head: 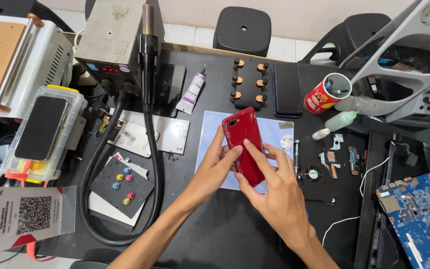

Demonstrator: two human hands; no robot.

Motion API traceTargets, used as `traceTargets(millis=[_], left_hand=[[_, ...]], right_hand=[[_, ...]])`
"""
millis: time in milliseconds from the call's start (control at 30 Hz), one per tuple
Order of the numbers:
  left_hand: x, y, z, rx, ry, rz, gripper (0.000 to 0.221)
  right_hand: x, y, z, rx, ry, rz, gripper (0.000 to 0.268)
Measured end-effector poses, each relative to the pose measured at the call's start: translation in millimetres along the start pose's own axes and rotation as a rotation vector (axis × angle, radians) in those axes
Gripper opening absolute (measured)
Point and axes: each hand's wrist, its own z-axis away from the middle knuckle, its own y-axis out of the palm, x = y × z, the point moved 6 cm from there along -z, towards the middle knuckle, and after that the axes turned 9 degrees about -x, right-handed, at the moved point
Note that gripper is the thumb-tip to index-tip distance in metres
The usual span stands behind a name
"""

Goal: The person applies adhesive to a smartphone back cover and attaches it to the device. They then place multiple suction cups on the back of the phone to secure the assembly. Finally, the person uses a plastic pry tool to separate the screen from the phone's frame.

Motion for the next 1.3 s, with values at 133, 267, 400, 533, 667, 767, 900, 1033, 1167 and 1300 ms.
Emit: traceTargets(millis=[133, 267, 400, 533, 667, 767, 900, 1033, 1167, 1300], left_hand=[[2.0, -5.5, -3.0, -0.005, -0.005, 0.018, 0.061], [-3.6, -13.9, -8.3, -0.009, -0.118, 0.091, 0.064], [-12.3, -25.5, -14.0, -0.015, -0.191, 0.27, 0.06], [-14.0, -36.0, -18.4, 0.011, -0.253, 0.389, 0.046], [-6.5, -39.4, -21.3, -0.009, -0.31, 0.443, 0.034], [-1.6, -39.2, -18.9, -0.012, -0.347, 0.466, 0.032], [-1.2, -34.0, -18.5, 0.053, -0.34, 0.515, 0.031], [-0.8, -33.4, -16.6, 0.008, -0.371, 0.503, 0.033], [-3.1, -32.6, -16.7, 0.027, -0.36, 0.498, 0.032], [-3.1, -32.1, -15.8, 0.024, -0.37, 0.484, 0.032]], right_hand=[[-1.9, 3.2, -0.5, 0.021, 0.005, -0.02, 0.07], [-2.6, 4.0, -2.7, 0.06, -0.067, -0.023, 0.074], [-6.5, -2.2, -8.3, 0.15, -0.199, -0.061, 0.084], [-10.6, -8.5, -10.6, 0.1, -0.315, -0.101, 0.08], [-11.9, -10.0, -9.7, -0.019, -0.376, -0.055, 0.058], [-10.5, -13.7, -9.2, -0.095, -0.41, -0.081, 0.05], [-10.1, -18.4, -8.6, -0.167, -0.439, -0.127, 0.046], [-11.5, -18.7, -7.5, -0.165, -0.444, -0.148, 0.046], [-13.3, -18.6, -7.0, -0.154, -0.446, -0.157, 0.044], [-15.3, -18.5, -7.5, -0.144, -0.445, -0.159, 0.043]])
